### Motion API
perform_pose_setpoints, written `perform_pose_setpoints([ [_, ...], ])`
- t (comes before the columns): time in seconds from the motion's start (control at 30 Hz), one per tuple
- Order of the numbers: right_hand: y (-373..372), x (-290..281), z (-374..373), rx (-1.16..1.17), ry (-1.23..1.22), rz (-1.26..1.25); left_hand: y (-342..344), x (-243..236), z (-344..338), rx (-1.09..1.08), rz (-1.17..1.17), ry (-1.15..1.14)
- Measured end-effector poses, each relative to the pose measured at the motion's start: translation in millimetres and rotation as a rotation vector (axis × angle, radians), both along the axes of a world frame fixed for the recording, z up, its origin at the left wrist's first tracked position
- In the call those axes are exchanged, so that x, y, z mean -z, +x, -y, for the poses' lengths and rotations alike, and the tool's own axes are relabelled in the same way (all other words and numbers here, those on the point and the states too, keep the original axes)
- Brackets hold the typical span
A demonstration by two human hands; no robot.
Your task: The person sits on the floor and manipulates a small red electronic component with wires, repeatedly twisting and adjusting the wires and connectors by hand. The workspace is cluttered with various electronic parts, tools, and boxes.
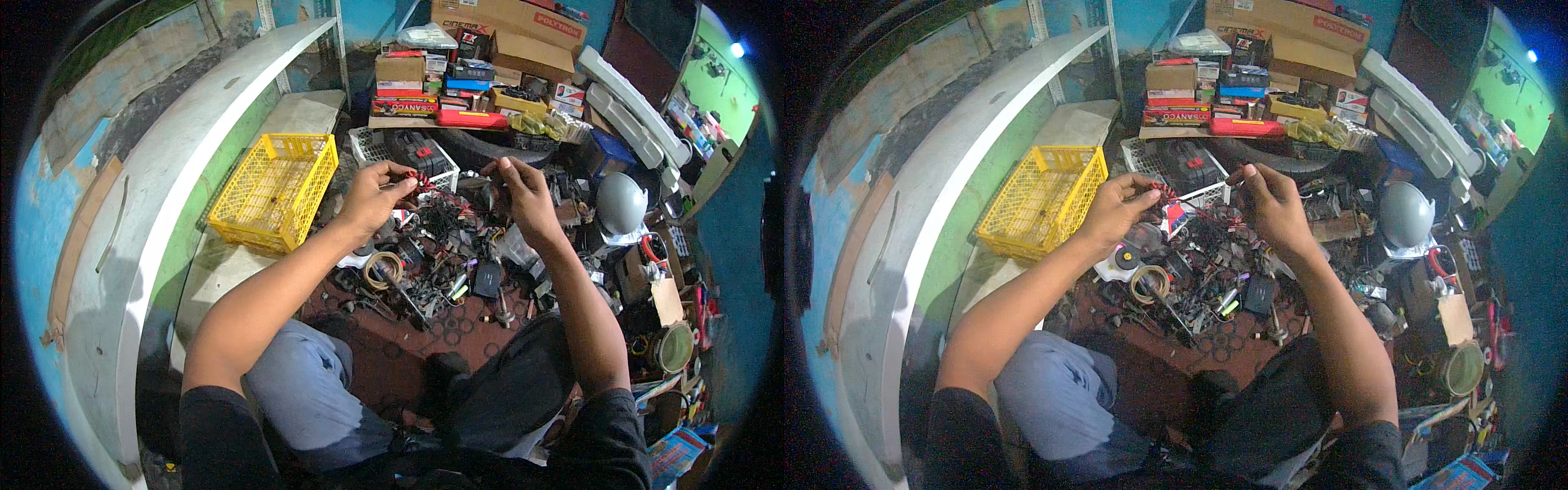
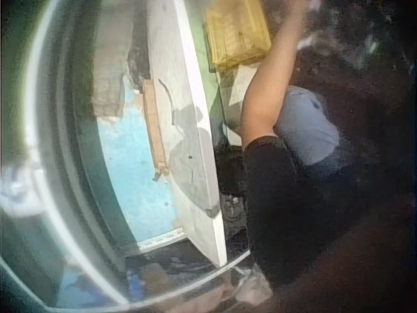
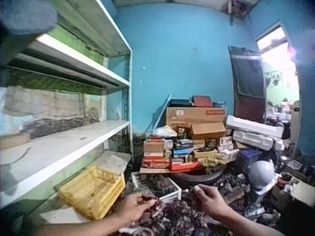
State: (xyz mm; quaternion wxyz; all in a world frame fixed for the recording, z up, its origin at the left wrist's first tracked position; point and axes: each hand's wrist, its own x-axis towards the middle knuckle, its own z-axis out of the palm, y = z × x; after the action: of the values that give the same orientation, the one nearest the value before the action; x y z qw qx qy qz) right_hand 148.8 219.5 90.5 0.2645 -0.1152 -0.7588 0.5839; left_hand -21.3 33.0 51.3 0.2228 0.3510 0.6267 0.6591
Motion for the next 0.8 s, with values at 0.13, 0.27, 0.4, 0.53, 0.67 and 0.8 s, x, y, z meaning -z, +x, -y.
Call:
perform_pose_setpoints([
  [0.13, -3, 13, -7, 0.069, 0.367, 0.297, 9, -10, 5, 0.066, 0.078, -0.024],
  [0.27, -4, 19, -5, 0.05, 0.61, 0.321, 8, -5, 4, 0.087, 0.138, 0.054],
  [0.4, -7, 10, 8, 0.187, 0.645, -0.012, 4, -2, 3, 0.095, 0.165, 0.06],
  [0.53, 2, -18, 36, 0.124, 0.663, -0.258, 10, -6, 5, 0.097, 0.031, -0.041],
  [0.67, -5, -11, 43, 0.023, 0.639, -0.188, 14, -4, 5, 0.143, -0.174, -0.015],
  [0.8, -9, 1, 42, -0.008, 0.631, -0.041, 22, -12, 2, 0.125, -0.328, -0.042],
])
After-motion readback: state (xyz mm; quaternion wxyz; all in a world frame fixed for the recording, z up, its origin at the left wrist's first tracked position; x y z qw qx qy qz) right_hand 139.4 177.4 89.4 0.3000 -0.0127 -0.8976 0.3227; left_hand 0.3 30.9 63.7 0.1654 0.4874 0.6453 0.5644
